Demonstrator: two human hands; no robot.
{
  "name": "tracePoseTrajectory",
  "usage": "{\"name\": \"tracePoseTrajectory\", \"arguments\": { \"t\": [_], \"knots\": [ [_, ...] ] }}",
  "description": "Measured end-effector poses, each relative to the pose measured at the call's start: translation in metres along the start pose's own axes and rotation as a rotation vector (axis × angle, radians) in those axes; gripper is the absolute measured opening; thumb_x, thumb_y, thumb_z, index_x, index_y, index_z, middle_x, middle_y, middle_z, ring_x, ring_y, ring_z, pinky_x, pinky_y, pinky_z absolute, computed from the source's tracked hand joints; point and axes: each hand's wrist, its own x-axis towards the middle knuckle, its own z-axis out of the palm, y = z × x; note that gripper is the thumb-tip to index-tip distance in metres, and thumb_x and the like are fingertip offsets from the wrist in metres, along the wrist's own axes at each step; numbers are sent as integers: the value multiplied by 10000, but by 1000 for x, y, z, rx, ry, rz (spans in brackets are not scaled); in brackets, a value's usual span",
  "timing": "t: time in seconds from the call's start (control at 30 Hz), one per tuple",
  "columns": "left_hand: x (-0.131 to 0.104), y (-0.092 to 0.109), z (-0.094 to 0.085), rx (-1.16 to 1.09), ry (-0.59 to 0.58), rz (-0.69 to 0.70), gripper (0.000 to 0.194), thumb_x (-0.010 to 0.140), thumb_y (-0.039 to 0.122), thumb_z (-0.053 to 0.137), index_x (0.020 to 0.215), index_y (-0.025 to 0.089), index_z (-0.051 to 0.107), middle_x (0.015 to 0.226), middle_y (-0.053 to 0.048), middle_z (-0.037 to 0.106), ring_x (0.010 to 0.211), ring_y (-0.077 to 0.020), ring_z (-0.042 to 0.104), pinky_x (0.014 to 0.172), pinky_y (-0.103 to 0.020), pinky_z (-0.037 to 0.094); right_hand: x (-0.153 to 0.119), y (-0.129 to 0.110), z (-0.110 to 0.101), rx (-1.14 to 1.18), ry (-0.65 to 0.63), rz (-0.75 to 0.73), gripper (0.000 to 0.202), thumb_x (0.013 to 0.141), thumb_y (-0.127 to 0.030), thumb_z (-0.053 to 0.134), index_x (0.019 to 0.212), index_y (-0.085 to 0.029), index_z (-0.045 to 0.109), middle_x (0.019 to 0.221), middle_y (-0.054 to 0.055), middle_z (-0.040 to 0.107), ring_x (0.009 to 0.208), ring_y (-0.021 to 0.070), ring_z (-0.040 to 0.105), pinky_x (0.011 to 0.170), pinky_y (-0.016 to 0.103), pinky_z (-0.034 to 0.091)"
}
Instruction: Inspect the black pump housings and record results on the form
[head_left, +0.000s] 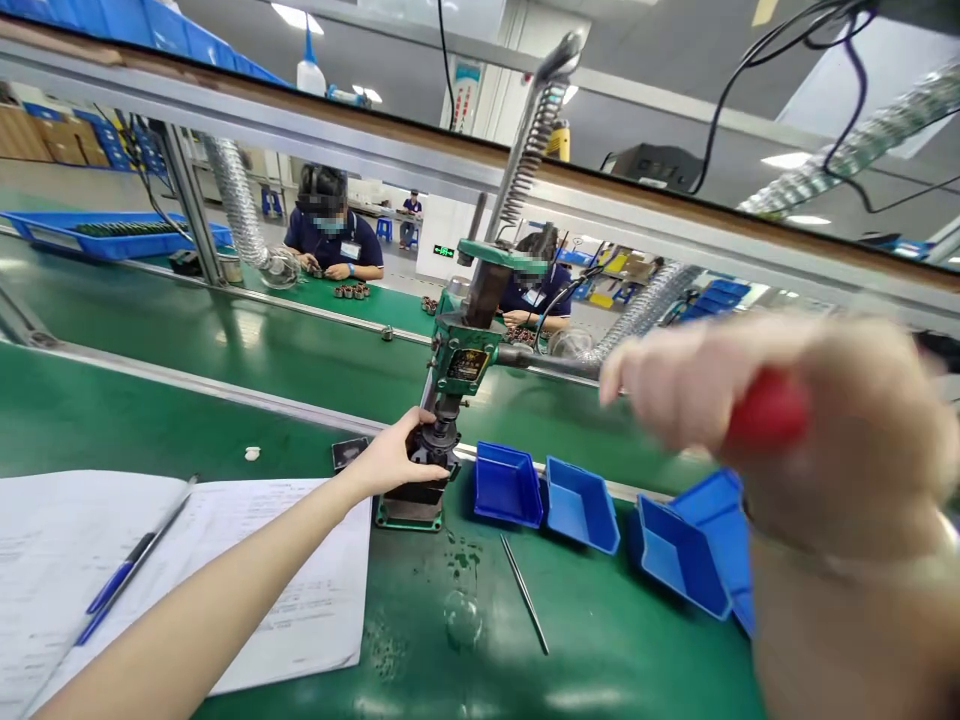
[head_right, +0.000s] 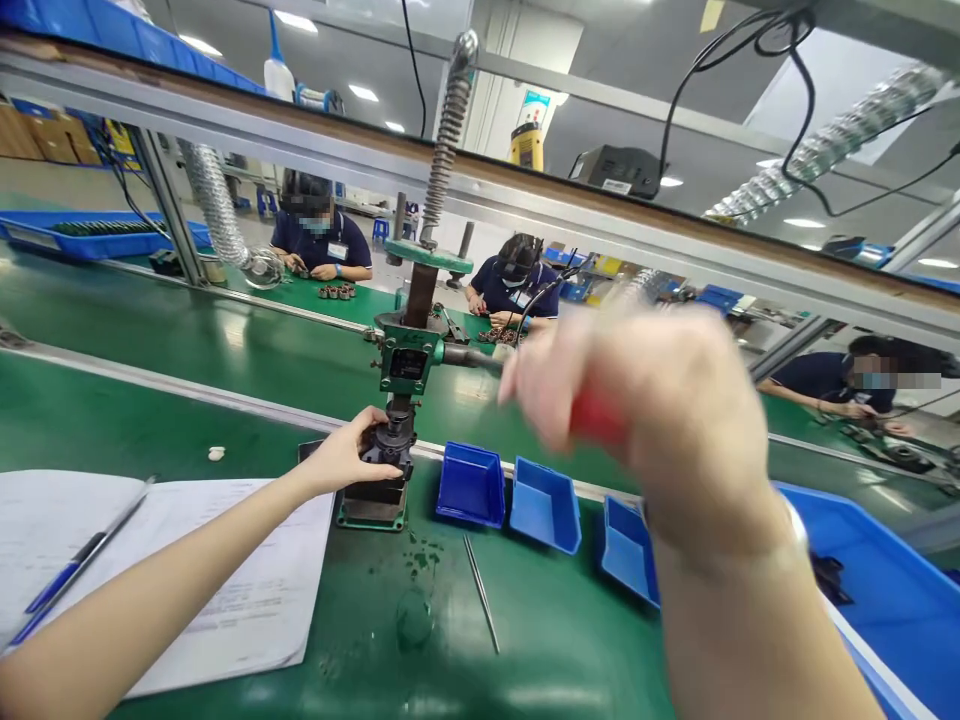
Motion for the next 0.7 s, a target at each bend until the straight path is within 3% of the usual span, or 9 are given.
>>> {"name": "tracePoseTrajectory", "arguments": {
  "t": [0.03,0.07,0.13,0.2,0.3,0.53,0.7],
  "knots": [
    [1,-2,0,-5,-5,0,675,605,420,846,1132,238,466,1102,-56,668,1029,-255,657,928,-387,507,-23,-5,9,-119,-243,45,453,980,-377,504,551,-236,478,478,-15,448,494,154,467,696,396,532],
    [2,-5,0,-10,-9,0,681,600,417,851,1131,238,464,1100,-54,668,1037,-258,655,937,-392,504,-44,-5,20,-246,-404,50,436,962,-289,534,535,-229,469,468,-17,430,509,155,445,702,389,512],
    [3,-8,0,-22,-15,1,689,593,417,856,1126,239,457,1113,-54,660,1055,-260,648,953,-400,499,-75,6,45,-481,-519,21,372,913,-173,554,549,-216,494,485,-9,454,568,163,436,754,399,477],
    [4,-8,1,-37,-22,3,692,594,417,855,1123,238,446,1127,-55,650,1062,-257,646,964,-403,496,-93,24,67,-645,-502,-22,344,894,-149,542,555,-203,512,499,2,477,591,165,410,768,408,452],
    [3,-7,1,-63,-41,-1,683,615,415,842,1126,234,426,1115,-53,651,1037,-246,655,959,-404,504,-102,47,86,-713,-457,-79,356,886,-165,540,533,-194,509,482,1,459,578,158,359,724,391,438],
    [3,-4,0,-96,-50,-10,685,610,401,845,1114,228,414,1109,-48,639,1037,-234,649,977,-412,497,-115,77,113,-806,-195,-153,407,875,-95,528,486,-196,469,469,-5,412,572,152,326,702,361,442],
    [3,-1,-2,-78,-45,-10,690,609,432,837,1103,219,404,1116,-59,635,1042,-232,646,972,-406,501,-119,83,119,-802,-168,-177,412,876,-104,533,489,-209,441,471,-17,391,571,151,320,737,363,454]
  ]
}}
